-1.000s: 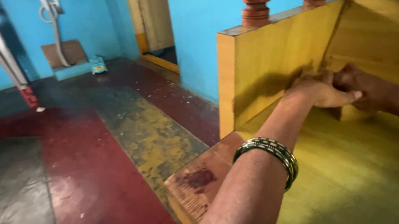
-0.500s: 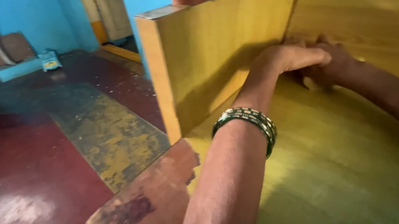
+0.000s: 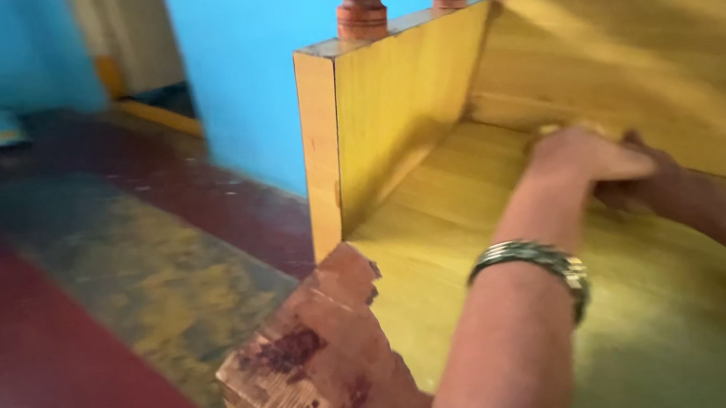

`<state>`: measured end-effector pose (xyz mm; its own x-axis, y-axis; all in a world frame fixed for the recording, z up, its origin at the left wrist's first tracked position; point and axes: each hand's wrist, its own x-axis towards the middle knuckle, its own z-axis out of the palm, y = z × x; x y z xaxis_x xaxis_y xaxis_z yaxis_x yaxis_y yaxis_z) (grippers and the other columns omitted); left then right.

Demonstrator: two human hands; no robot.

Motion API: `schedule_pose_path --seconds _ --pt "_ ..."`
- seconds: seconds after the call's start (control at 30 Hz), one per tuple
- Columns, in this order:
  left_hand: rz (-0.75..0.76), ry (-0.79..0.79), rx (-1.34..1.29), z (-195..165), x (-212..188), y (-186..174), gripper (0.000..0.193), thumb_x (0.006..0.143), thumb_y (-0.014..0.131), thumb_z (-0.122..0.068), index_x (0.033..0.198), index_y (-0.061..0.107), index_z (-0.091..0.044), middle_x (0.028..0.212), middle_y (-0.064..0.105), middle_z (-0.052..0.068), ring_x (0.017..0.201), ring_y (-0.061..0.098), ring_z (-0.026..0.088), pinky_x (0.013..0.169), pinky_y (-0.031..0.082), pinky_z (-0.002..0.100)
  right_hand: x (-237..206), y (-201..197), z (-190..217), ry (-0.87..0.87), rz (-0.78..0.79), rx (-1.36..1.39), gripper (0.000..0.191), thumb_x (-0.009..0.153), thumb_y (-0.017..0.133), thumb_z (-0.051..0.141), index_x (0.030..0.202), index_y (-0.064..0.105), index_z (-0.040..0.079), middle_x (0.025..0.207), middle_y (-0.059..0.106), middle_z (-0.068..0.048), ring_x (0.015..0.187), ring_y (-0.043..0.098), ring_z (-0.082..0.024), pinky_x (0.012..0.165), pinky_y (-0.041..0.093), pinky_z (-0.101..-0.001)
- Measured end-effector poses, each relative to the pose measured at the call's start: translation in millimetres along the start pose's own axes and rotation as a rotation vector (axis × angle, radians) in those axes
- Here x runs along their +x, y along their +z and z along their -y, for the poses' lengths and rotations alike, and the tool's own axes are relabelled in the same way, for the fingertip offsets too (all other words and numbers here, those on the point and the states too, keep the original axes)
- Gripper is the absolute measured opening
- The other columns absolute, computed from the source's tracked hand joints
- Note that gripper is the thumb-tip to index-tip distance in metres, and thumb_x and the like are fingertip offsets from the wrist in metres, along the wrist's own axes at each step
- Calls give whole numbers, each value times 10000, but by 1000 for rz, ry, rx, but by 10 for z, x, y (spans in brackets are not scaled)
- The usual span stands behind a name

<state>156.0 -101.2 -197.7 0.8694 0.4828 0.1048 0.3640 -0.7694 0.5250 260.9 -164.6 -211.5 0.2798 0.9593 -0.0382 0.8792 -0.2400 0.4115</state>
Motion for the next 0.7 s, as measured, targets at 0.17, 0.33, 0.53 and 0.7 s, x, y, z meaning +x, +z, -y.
schedule_pose_path --seconds 0.17,0.33,0.53,0.7 --pt "-18 64 141 -799 67 276 1064 747 484 -853 1573 353 -195 1665 295 101 1519 262 295 1205 214 467 -630 151 -150 -6 171 13 583 766 751 311 1324 596 247 1450 541 -15 1362 421 -320 1082 402 -512" --pt "6 -10 230 -649 229 261 1068 766 475 -863 1591 318 -202 1675 264 105 1526 250 305 1210 225 490 -557 310 -83 -65 110 35 562 741 753 304 1284 625 236 1441 551 -26 1368 422 -310 1107 359 -512" --pt "-12 -101 266 -257 366 134 1074 790 464 -876 1612 275 -211 1687 226 111 1535 236 318 1215 239 517 -58 339 -118 -162 -31 3 538 712 755 295 1237 659 224 1430 563 -40 1374 423 -297 1138 309 -511" --pt "-146 -154 236 205 431 60 1080 809 455 -886 1630 239 -218 1697 195 116 1542 224 328 1220 250 539 415 209 -150 -227 -209 -115 520 687 758 288 1197 688 213 1421 574 -51 1380 424 -287 1163 267 -511"
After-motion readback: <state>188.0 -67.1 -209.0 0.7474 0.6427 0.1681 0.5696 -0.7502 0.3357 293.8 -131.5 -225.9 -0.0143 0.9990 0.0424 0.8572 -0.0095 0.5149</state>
